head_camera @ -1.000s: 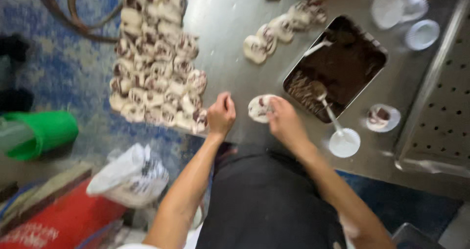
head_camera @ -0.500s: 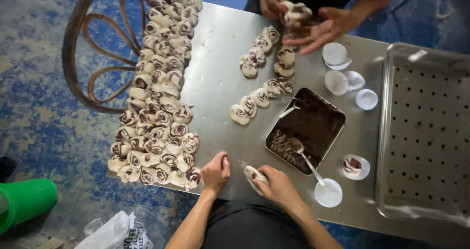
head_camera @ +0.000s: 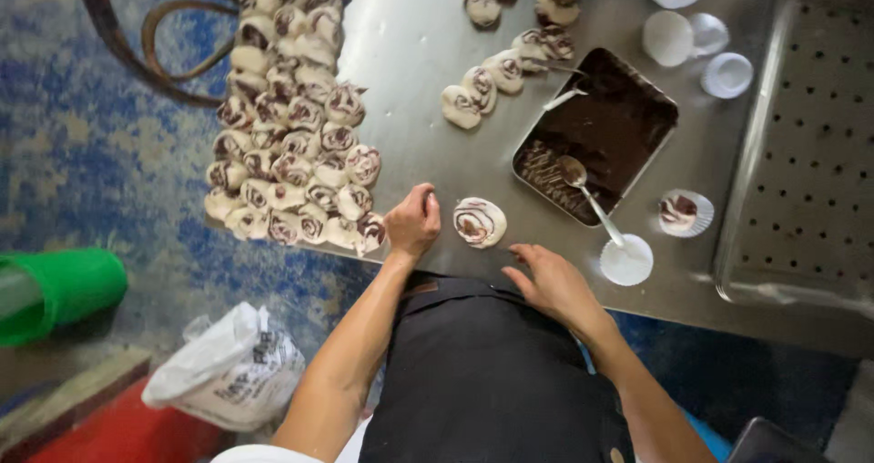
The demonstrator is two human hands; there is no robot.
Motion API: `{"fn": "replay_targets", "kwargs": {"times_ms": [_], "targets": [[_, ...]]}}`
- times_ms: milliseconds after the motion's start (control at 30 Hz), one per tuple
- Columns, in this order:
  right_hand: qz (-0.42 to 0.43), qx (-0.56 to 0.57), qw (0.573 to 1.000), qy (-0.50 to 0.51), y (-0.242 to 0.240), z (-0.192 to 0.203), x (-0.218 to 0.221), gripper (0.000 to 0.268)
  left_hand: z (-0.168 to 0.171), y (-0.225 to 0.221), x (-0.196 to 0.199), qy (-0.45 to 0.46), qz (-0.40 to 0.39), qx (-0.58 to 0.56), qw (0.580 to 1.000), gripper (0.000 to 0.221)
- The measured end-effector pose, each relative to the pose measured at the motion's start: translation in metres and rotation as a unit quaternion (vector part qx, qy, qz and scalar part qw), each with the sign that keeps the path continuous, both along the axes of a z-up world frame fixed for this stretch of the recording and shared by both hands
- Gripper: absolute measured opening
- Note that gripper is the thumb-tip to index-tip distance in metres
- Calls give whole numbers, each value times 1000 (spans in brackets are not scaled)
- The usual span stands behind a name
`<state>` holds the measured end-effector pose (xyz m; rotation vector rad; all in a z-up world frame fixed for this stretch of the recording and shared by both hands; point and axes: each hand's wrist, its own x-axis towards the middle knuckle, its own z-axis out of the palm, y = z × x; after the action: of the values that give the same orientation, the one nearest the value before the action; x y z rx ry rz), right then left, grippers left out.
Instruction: The person prepares bread rolls by hand. The person scoops chocolate filling onto pieces of dough, rolls the dough into spiral shapes, weighs dough on a digital scale, and places the finished rolls into small paper cups on a metal tray.
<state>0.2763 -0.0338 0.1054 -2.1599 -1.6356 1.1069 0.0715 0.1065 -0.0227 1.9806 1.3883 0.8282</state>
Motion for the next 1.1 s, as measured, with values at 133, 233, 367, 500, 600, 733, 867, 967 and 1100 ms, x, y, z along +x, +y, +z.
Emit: {"fn": "replay_targets", "kwargs": {"times_ms": [133, 233, 367, 500, 600, 733, 867, 967, 1100], "targets": [[-144, 137, 979, 33, -2, -76, -3, 50, -2, 1, 3, 17, -2, -31, 999, 17], [-157, 190, 967, -62, 17, -129, -13, 52, -5, 2, 0, 10, -19, -34, 999, 17], [-210, 111, 969, -62, 20, -159, -42, 34, -17, 0, -13, -26, -33, -83, 996, 17], [-327, 122, 926, 145, 3, -132, -57, 26, -29, -17, -28, -85, -44, -253, 963, 31], [-380, 210, 804, 406, -25, -78, -63, 42, -18, -38, -20, -271, -68, -617, 736, 61], [-394, 192, 776, 454, -67, -19, -64, 49, 46, -71, 6, -466, -105, -762, 438, 80], [-348, 258, 871, 232, -88, 18, -46, 52, 82, -76, 47, -456, -146, -717, 506, 63], [-407, 254, 865, 149, -119, 36, -17, 48, 71, -79, 77, -352, -157, -695, 607, 57], [-476, 235, 834, 150, -178, 29, 30, 40, 48, -93, 117, -218, -279, -605, 713, 58]]}}
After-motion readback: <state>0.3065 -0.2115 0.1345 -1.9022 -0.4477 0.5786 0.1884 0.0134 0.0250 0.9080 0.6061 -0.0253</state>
